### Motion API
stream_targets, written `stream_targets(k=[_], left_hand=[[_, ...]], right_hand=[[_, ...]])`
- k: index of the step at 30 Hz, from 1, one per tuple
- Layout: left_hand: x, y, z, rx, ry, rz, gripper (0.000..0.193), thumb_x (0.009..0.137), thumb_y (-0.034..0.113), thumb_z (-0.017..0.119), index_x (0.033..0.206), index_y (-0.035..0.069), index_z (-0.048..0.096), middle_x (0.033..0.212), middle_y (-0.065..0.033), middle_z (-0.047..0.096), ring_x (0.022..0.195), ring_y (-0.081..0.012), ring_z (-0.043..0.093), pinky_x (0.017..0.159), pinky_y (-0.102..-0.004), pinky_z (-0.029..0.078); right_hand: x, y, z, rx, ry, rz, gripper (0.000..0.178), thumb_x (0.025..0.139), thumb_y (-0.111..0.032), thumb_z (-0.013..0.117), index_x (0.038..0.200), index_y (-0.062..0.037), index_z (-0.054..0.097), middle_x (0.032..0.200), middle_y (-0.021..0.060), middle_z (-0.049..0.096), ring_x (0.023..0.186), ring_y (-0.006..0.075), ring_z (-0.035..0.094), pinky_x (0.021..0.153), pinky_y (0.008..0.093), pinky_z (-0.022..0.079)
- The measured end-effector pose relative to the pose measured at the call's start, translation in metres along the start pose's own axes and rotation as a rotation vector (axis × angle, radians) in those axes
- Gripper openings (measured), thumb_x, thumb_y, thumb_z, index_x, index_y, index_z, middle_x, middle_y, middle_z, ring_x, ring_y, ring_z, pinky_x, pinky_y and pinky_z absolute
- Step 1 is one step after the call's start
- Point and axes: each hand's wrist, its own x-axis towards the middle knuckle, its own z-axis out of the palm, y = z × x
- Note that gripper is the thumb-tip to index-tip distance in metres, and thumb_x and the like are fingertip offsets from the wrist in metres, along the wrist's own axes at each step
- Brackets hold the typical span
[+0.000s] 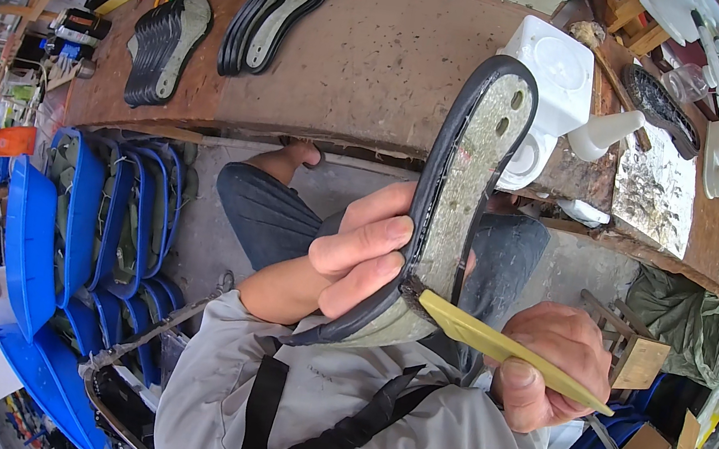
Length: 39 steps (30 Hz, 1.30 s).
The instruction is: The recorder is applying glue to the edges and center of shoe soles using a yellow brush.
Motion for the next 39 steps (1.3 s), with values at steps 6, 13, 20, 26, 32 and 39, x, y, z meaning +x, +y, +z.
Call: stream_targets(k=[6,13,20,26,32,39], left_hand=[[0.0,0.002,-0.001,-0.018,-0.07,-0.059,0.064,0.059,-0.01,0.078,0.105,-0.004,0.035,0.114,-0.0202,0.039,0.075,-0.0394,0.061,0.056,-0.0388,0.06],[0.0,-0.007,-0.006,0.019,-0.157,-0.016,0.065,0.058,-0.01,0.079,0.106,-0.002,0.037,0.115,-0.0198,0.039,0.082,-0.0405,0.06,0.059,-0.0387,0.059],[-0.001,-0.011,-0.006,0.112,-0.115,0.008,0.071,0.051,-0.002,0.086,0.106,-0.002,0.04,0.107,-0.0169,0.044,0.087,-0.0344,0.061,0.064,-0.0327,0.057],[0.002,-0.015,-0.007,0.233,-0.183,0.01,0.062,0.053,0.005,0.087,0.099,-0.003,0.046,0.104,-0.017,0.046,0.086,-0.032,0.063,0.067,-0.0303,0.057],[-0.006,-0.023,-0.01,0.249,-0.19,0.05,0.055,0.059,0.006,0.084,0.098,-0.004,0.048,0.104,-0.0168,0.046,0.081,-0.0311,0.062,0.067,-0.0338,0.056],[0.002,-0.022,-0.01,0.241,-0.116,0.119,0.054,0.059,0.006,0.084,0.097,-0.004,0.048,0.102,-0.0153,0.046,0.082,-0.0316,0.062,0.068,-0.0325,0.056]], right_hand=[[-0.009,0.0,0.006,-0.038,0.015,-0.112,0.019,0.067,-0.005,0.073,0.076,0.0072,0.062,0.062,0.0136,0.062,0.046,0.0189,0.059,0.042,0.0303,0.052],[-0.014,-0.003,0.015,-0.12,0.008,-0.201,0.02,0.068,-0.005,0.071,0.081,0.0063,0.061,0.063,0.0136,0.062,0.047,0.0193,0.061,0.046,0.0307,0.054],[-0.021,0.002,0.023,-0.156,-0.024,-0.329,0.022,0.068,-0.005,0.071,0.083,0.0066,0.06,0.067,0.0123,0.062,0.05,0.0195,0.062,0.048,0.0291,0.055],[-0.019,0.002,0.02,-0.165,-0.034,-0.346,0.025,0.068,-0.005,0.073,0.085,0.0075,0.06,0.069,0.0128,0.062,0.055,0.0197,0.064,0.051,0.0288,0.055],[-0.02,0.003,0.033,-0.206,-0.03,-0.449,0.022,0.07,-0.006,0.073,0.083,0.0066,0.061,0.068,0.0128,0.062,0.056,0.0195,0.064,0.051,0.0276,0.055],[-0.018,0.01,0.03,-0.005,0.137,-0.324,0.014,0.073,-0.005,0.069,0.08,0.0049,0.063,0.063,0.01,0.062,0.049,0.0175,0.061,0.046,0.0269,0.053]])
